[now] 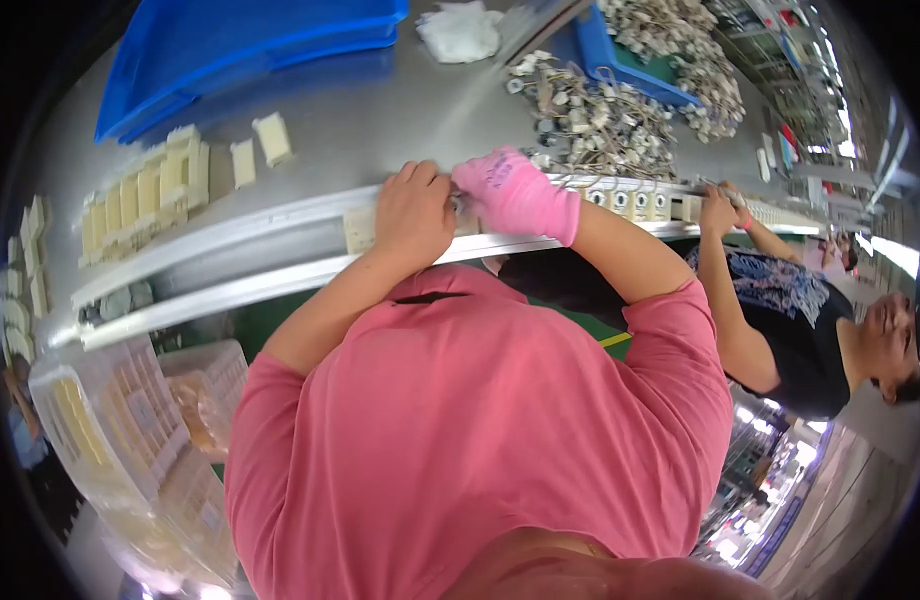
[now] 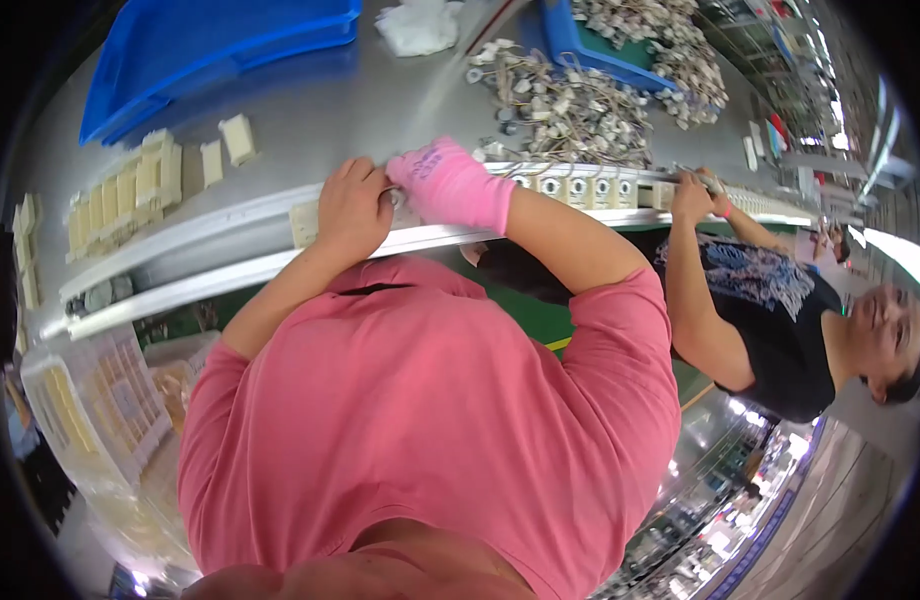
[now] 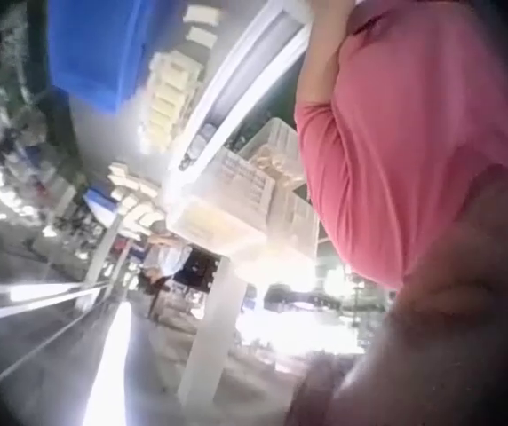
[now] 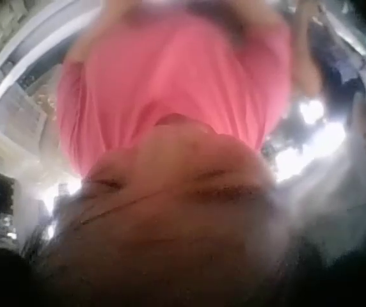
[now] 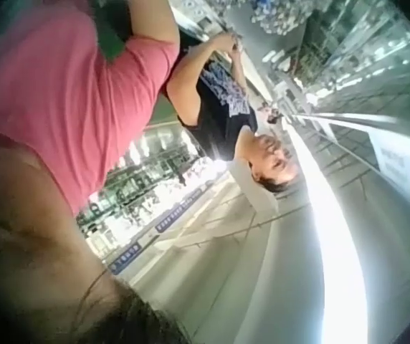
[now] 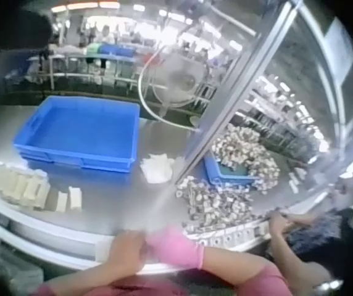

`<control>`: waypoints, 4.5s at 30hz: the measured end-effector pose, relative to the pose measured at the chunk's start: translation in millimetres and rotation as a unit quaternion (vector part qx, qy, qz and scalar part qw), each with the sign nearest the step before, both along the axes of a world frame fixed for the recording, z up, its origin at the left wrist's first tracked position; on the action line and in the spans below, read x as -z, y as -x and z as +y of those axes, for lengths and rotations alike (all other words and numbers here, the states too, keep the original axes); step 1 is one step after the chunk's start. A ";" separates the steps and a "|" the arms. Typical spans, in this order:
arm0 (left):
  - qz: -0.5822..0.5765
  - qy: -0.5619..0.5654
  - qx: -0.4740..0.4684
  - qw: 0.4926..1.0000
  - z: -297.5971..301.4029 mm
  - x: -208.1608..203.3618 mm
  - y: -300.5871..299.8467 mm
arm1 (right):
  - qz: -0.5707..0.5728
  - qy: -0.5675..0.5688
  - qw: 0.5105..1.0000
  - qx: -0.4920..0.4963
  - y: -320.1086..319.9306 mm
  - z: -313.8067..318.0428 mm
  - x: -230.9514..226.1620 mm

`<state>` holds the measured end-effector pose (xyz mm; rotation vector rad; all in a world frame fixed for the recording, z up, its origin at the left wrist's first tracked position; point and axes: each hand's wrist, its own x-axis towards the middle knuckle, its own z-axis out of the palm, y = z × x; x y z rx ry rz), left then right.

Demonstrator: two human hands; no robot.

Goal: The person assembles small electronic components by hand, placing them into white housings on a production line.

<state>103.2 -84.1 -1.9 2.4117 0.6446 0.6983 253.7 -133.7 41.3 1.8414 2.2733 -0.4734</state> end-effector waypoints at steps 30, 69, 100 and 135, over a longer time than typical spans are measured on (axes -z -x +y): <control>0.195 0.177 -0.105 0.959 30.3 -22.6 59.1 | 0.145 -0.107 0.863 0.471 -255.7 12.0 54.8; 0.043 0.545 0.209 0.811 84.5 -14.7 -35.5 | 0.364 -0.428 0.809 0.172 -25.7 52.6 -51.6; 0.028 0.017 0.168 0.985 46.4 -5.8 27.3 | 0.098 -0.193 0.975 -0.057 18.3 -7.1 0.6; 0.027 -0.058 0.077 0.995 13.8 9.7 22.2 | 0.044 -0.384 0.909 0.159 59.6 -40.6 35.6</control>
